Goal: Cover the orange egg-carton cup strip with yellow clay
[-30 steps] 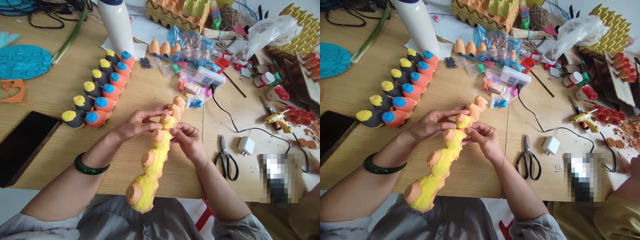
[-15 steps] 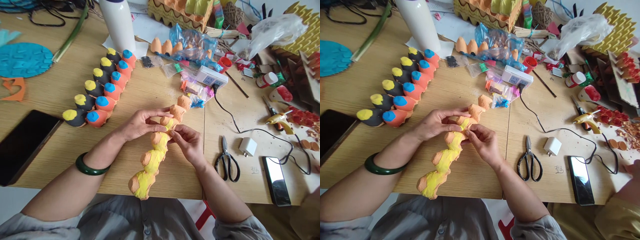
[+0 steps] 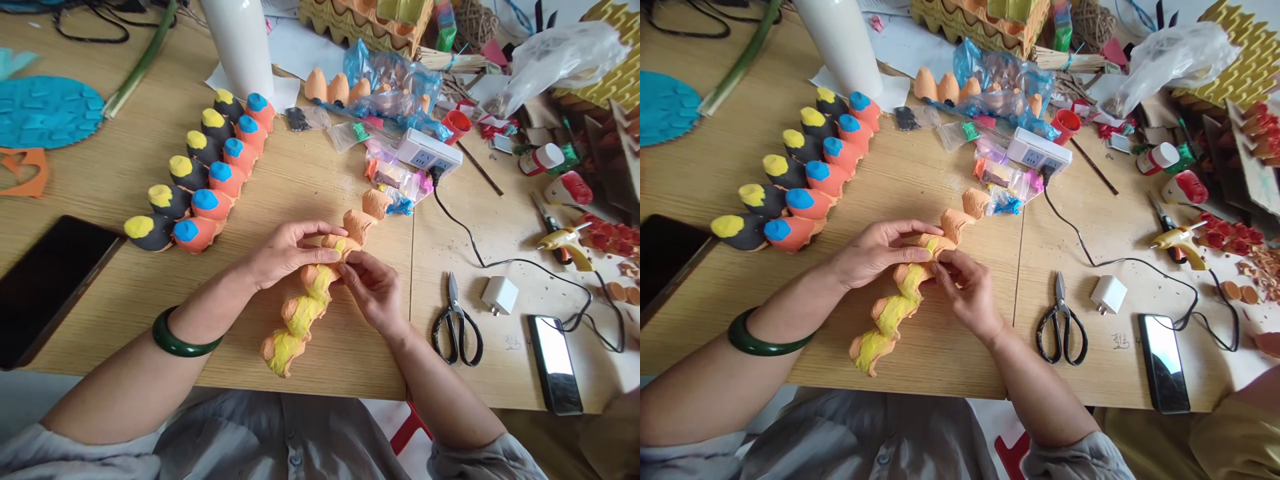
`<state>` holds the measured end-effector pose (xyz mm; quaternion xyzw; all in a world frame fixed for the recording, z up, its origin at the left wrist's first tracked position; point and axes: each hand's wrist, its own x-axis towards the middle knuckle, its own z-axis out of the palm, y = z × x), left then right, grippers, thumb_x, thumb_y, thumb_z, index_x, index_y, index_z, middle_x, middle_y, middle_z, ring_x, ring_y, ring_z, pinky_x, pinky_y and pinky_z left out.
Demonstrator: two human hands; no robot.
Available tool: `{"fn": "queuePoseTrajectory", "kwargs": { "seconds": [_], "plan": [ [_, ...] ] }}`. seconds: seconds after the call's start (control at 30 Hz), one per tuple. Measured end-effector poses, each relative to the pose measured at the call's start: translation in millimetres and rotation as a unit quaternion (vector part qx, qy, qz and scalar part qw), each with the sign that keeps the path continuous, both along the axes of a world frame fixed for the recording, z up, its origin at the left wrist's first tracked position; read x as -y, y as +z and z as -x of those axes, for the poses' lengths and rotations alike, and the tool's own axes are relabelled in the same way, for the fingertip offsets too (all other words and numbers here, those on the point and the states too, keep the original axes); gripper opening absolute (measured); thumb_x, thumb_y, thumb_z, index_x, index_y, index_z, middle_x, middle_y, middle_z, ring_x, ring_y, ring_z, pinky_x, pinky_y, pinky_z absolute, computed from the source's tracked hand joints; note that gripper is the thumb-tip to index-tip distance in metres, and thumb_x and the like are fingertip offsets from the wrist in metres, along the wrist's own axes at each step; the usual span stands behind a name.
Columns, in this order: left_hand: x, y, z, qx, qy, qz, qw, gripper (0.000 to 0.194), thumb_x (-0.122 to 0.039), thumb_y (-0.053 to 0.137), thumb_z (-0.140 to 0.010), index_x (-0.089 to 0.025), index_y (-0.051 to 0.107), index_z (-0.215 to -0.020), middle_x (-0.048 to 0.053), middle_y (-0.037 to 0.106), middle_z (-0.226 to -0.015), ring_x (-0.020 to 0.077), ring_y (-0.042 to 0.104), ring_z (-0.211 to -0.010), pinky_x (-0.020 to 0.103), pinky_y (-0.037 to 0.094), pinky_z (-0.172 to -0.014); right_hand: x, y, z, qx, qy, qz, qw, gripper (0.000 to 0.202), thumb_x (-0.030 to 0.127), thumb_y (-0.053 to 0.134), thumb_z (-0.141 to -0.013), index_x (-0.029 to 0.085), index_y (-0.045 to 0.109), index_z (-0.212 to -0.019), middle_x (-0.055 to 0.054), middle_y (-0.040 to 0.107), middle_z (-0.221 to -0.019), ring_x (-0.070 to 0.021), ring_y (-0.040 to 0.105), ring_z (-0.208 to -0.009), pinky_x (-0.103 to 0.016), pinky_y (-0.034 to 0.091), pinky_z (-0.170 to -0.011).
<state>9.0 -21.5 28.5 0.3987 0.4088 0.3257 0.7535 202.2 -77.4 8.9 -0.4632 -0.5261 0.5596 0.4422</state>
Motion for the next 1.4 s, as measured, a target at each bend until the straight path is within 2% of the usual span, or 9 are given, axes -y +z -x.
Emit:
{"fn": "queuePoseTrajectory", "kwargs": {
  "seconds": [0.17, 0.33, 0.5, 0.77, 0.9, 1.0, 1.07, 1.2, 1.4],
  "plan": [
    [2, -2.7, -1, 0.061, -0.005, 0.065, 0.996, 0.044, -0.031, 0.096, -0.071, -0.021, 0.078, -0.109, 0.004, 0.079, -0.106, 0.0216, 0.076, -0.097, 0.038, 0.063, -0.092, 2, -2.5, 2, 0.022, -0.008, -0.017, 1.0, 0.026, 0.047, 0.073, -0.097, 0.022, 0.075, -0.102, -0.004, 0.076, -0.093, -0.0168, 0.073, -0.079, -0.03, 0.066, -0.07],
    [3, 1.9, -3, 0.098, -0.01, 0.129, 0.987, 0.037, -0.026, 0.093, -0.071, -0.024, 0.077, -0.104, 0.002, 0.078, -0.098, 0.0186, 0.074, -0.086, 0.035, 0.063, -0.083, 3, 0.8, 4, 0.055, -0.01, -0.065, 0.996, 0.016, 0.038, 0.072, -0.099, 0.022, 0.075, -0.099, -0.004, 0.077, -0.093, -0.0155, 0.075, -0.078, -0.027, 0.064, -0.069],
    [4, 6.2, -5, 0.091, 0.004, 0.156, 0.984, 0.031, -0.022, 0.09, -0.071, -0.024, 0.077, -0.099, 0.002, 0.077, -0.094, 0.0188, 0.072, -0.082, 0.032, 0.061, -0.074, 4, 3.8, 6, 0.098, 0.001, -0.109, 0.989, 0.014, 0.035, 0.068, -0.1, 0.022, 0.073, -0.096, -0.004, 0.075, -0.09, -0.0157, 0.073, -0.074, -0.028, 0.063, -0.066],
    [4, 2.5, -3, 0.055, 0.015, 0.167, 0.984, 0.027, -0.026, 0.086, -0.072, -0.026, 0.077, -0.097, 0.002, 0.076, -0.089, 0.0207, 0.071, -0.078, 0.034, 0.059, -0.069, 7, 3.7, 8, 0.144, 0.028, -0.153, 0.977, 0.011, 0.029, 0.065, -0.101, 0.024, 0.073, -0.095, -0.003, 0.073, -0.084, -0.0145, 0.068, -0.07, -0.028, 0.059, -0.065],
    [5, 2.3, -6, 0.046, 0.026, 0.14, 0.989, 0.018, -0.037, 0.085, -0.078, -0.025, 0.075, -0.088, 0.001, 0.072, -0.081, 0.0202, 0.069, -0.075, 0.032, 0.056, -0.065, 8, 3.4, 9, 0.062, 0.015, -0.065, 0.996, 0.013, 0.036, 0.072, -0.098, 0.023, 0.076, -0.097, -0.004, 0.076, -0.09, -0.0162, 0.073, -0.076, -0.029, 0.063, -0.069],
    [3, 2.3, -7, 0.057, 0.012, 0.107, 0.993, 0.028, -0.052, 0.082, -0.082, -0.025, 0.076, -0.087, 0.003, 0.073, -0.083, 0.0228, 0.071, -0.081, 0.032, 0.058, -0.068, 4, 3.9, 9, -0.052, -0.001, 0.053, 0.997, 0.022, 0.045, 0.081, -0.09, 0.024, 0.079, -0.097, -0.004, 0.079, -0.096, -0.0191, 0.077, -0.078, -0.035, 0.07, -0.073],
    [1, 2.0, -6, 0.063, -0.003, 0.079, 0.995, 0.031, -0.054, 0.083, -0.081, -0.026, 0.079, -0.094, 0.003, 0.076, -0.091, 0.0242, 0.073, -0.09, 0.032, 0.059, -0.072, -1, 4.5, 8, -0.11, -0.023, 0.098, 0.989, 0.026, 0.048, 0.087, -0.084, 0.025, 0.08, -0.096, -0.002, 0.081, -0.097, -0.0194, 0.078, -0.074, -0.038, 0.072, -0.071],
    [-2, 1.8, -1, 0.054, -0.034, 0.041, 0.997, 0.034, -0.048, 0.085, -0.082, -0.026, 0.083, -0.107, 0.005, 0.08, -0.105, 0.0258, 0.073, -0.105, 0.03, 0.061, -0.08, -10, 5.1, 3, -0.16, -0.052, 0.111, 0.98, 0.025, 0.045, 0.091, -0.081, 0.027, 0.082, -0.096, 0.0, 0.083, -0.1, -0.0181, 0.079, -0.073, -0.036, 0.073, -0.072],
    [-3, 4.2, 4, 0.04, -0.041, 0.011, 0.998, 0.041, -0.048, 0.088, -0.079, -0.026, 0.084, -0.114, 0.007, 0.081, -0.115, 0.0304, 0.075, -0.111, 0.039, 0.063, -0.092, -7, 4.6, 5, -0.123, -0.037, 0.107, 0.986, 0.035, 0.052, 0.09, -0.08, 0.025, 0.08, -0.099, -0.002, 0.084, -0.099, -0.023, 0.082, -0.081, -0.042, 0.074, -0.076]
  ]
}}
